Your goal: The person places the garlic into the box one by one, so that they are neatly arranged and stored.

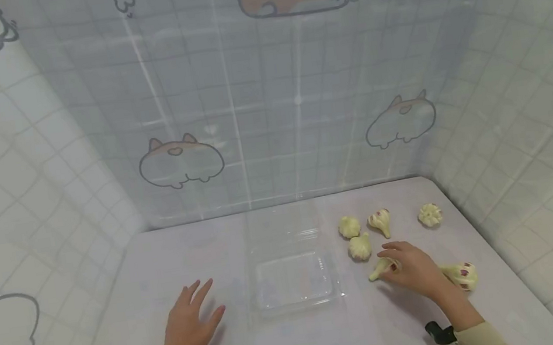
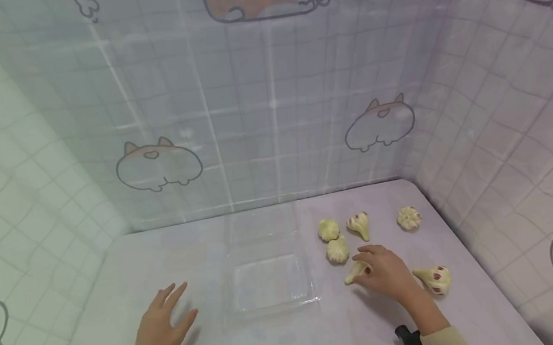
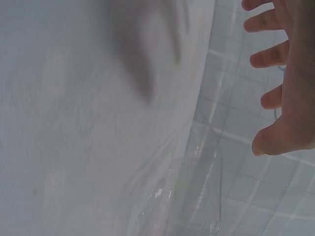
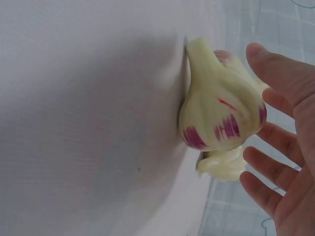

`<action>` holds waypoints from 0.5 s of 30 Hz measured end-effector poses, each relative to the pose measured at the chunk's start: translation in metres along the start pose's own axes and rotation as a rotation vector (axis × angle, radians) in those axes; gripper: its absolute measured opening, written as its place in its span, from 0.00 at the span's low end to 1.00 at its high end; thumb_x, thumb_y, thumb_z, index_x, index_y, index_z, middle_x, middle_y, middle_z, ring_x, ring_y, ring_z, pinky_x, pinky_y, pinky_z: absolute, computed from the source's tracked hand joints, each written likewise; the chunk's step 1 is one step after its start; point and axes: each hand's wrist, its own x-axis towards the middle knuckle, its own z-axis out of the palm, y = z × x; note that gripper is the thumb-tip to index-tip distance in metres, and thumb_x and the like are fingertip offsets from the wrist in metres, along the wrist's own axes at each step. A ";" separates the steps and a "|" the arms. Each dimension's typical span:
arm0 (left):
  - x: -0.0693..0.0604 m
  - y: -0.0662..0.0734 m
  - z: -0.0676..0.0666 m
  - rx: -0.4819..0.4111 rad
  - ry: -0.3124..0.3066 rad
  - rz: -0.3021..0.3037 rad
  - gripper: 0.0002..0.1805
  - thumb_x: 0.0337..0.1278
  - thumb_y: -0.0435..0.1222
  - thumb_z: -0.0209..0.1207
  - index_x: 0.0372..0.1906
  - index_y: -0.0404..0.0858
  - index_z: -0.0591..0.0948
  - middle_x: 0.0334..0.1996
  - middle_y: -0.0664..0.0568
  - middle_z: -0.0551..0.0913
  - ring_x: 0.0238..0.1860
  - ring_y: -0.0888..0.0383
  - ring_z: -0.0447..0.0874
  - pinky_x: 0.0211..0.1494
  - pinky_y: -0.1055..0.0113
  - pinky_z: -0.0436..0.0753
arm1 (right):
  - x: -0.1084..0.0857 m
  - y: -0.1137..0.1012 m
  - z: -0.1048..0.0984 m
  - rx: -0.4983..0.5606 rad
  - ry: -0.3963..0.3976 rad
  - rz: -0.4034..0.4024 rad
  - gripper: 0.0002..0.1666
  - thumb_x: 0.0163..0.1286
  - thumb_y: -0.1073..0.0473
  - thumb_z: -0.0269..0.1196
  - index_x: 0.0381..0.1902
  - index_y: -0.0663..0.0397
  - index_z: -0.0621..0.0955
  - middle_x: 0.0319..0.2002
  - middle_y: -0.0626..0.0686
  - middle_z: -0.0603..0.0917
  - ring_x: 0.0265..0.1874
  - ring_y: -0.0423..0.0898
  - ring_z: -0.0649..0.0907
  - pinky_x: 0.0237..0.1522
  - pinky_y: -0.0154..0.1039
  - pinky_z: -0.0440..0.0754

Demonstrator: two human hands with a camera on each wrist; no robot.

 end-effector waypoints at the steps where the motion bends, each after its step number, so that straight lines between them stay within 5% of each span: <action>1: 0.000 0.002 0.002 -0.021 -0.002 -0.008 0.35 0.53 0.53 0.66 0.66 0.46 0.74 0.63 0.38 0.72 0.63 0.31 0.65 0.58 0.34 0.66 | -0.001 0.000 0.001 0.002 0.000 0.002 0.27 0.50 0.50 0.78 0.47 0.51 0.85 0.53 0.58 0.81 0.48 0.55 0.80 0.45 0.53 0.78; 7: 0.006 0.017 0.015 -0.153 0.023 -0.047 0.34 0.56 0.49 0.66 0.67 0.46 0.73 0.63 0.45 0.71 0.63 0.42 0.69 0.58 0.41 0.70 | -0.002 0.000 0.004 0.009 0.009 -0.008 0.27 0.48 0.50 0.79 0.46 0.52 0.86 0.52 0.57 0.81 0.33 0.40 0.81 0.35 0.41 0.79; 15: 0.013 0.032 0.030 -0.315 0.021 -0.081 0.32 0.57 0.45 0.66 0.67 0.47 0.72 0.64 0.46 0.70 0.63 0.43 0.69 0.60 0.42 0.69 | -0.002 0.003 0.016 0.060 -0.009 0.051 0.25 0.48 0.52 0.79 0.45 0.51 0.86 0.53 0.55 0.81 0.33 0.38 0.81 0.33 0.37 0.79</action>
